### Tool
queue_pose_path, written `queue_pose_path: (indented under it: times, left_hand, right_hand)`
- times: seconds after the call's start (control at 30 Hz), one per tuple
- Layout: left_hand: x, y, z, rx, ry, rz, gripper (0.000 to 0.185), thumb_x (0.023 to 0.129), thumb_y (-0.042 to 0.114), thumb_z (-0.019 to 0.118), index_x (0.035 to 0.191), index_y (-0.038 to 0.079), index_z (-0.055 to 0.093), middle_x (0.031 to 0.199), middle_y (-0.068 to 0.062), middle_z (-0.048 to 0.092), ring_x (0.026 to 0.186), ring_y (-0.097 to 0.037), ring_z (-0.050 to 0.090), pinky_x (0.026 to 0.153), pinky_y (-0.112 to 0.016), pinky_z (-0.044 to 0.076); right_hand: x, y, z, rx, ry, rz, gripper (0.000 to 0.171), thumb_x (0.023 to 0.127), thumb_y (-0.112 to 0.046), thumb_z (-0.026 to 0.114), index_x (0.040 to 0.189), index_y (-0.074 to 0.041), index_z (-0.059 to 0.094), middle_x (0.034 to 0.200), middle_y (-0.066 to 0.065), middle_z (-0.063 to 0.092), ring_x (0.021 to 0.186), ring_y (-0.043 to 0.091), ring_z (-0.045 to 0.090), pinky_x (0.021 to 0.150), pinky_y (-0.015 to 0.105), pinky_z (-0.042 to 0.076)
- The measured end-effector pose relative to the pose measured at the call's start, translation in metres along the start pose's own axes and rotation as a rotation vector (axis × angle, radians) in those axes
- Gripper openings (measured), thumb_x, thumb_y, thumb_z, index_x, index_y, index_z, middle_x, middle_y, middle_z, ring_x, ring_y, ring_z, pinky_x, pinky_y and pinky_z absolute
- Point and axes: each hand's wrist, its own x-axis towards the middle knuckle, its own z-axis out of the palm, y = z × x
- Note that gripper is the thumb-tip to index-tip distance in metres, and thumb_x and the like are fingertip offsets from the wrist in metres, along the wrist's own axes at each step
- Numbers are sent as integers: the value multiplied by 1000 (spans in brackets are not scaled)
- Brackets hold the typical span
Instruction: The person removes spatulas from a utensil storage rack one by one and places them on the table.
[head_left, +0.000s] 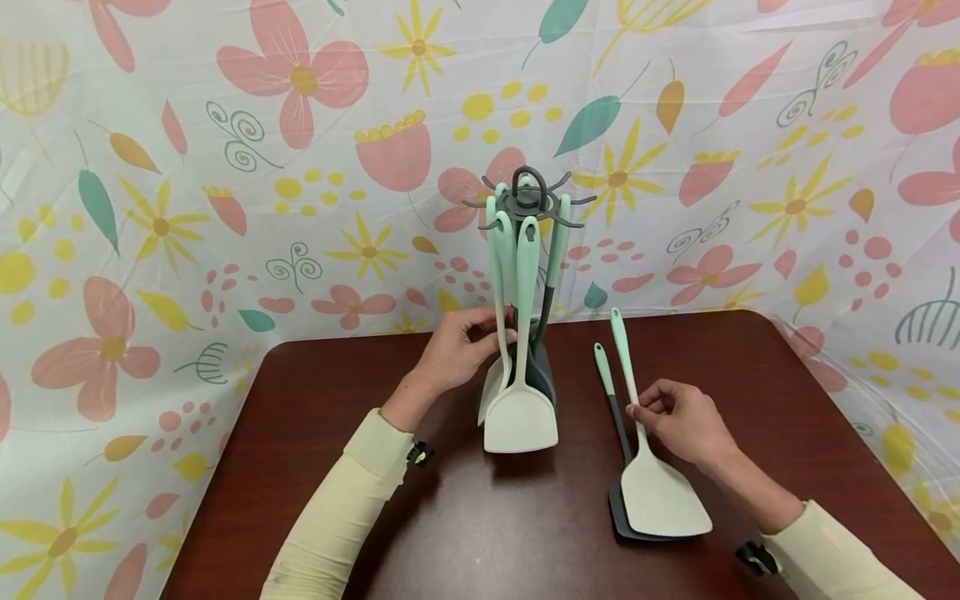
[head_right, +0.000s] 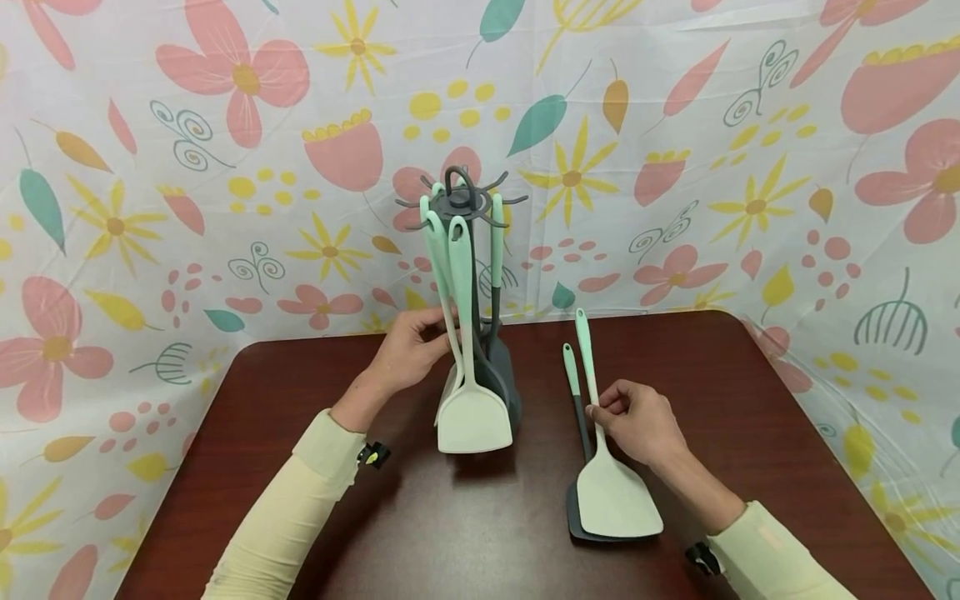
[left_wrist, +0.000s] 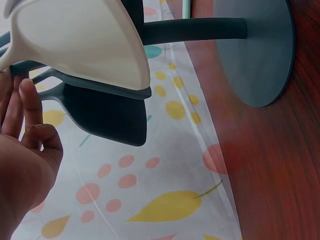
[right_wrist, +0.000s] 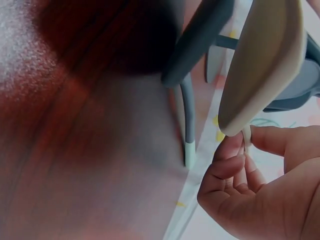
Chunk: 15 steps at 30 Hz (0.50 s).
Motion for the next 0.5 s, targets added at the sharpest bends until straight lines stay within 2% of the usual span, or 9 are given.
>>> queue_pose_path:
  times: [0.5]
  left_hand:
    - [0,-1,0,4,-2,11,28,99,16,78,126,12,79,112,-2,79,92,-16,72,75,-32,58]
  right_hand:
    - [-1,8,4,32,-99,73,21,99,-24,78,97,-5,69,75,6,71,67,22,63,54,32,44]
